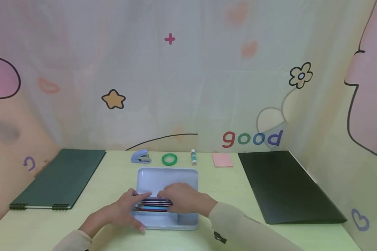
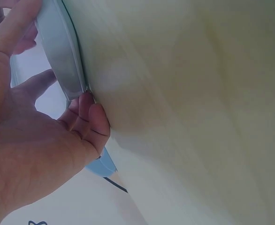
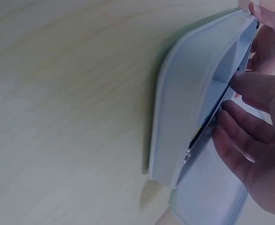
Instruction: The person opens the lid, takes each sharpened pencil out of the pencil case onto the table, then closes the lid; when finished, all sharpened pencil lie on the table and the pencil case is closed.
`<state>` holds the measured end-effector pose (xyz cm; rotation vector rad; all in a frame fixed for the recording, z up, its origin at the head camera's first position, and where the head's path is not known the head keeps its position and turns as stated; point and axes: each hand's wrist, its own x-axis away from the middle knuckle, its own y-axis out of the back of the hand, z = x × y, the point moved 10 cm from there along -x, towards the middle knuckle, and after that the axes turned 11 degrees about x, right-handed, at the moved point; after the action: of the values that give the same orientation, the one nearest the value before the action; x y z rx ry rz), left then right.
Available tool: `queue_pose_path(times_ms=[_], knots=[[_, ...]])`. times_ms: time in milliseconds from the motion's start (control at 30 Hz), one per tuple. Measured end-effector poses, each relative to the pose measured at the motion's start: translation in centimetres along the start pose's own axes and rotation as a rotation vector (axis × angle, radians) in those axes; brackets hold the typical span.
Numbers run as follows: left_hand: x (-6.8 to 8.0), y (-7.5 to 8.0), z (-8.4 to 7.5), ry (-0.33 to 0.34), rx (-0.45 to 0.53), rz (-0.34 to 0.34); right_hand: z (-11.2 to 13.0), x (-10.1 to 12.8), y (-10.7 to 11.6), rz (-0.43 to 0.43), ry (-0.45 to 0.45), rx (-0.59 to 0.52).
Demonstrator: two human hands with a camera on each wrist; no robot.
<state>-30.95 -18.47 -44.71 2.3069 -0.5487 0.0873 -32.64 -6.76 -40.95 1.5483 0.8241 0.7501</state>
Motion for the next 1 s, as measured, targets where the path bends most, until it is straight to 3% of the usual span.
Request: queue_pose_path(times_ms=[400, 700, 1000], knots=[[0.1, 0.1, -0.3, -0.055, 0.018, 0.005, 1.0, -0.9, 0.0, 0.113, -0.006, 0.135], [0.3, -0.2, -0.4, -0.090, 0.026, 0.012, 1.2, -0.8, -0.1, 0.109, 0.030, 0.128], [0.3, 0.0, -1.0, -0.099, 0.016, 0.001, 1.7, -0.8, 0.1, 0.070, 0.010, 0.233]])
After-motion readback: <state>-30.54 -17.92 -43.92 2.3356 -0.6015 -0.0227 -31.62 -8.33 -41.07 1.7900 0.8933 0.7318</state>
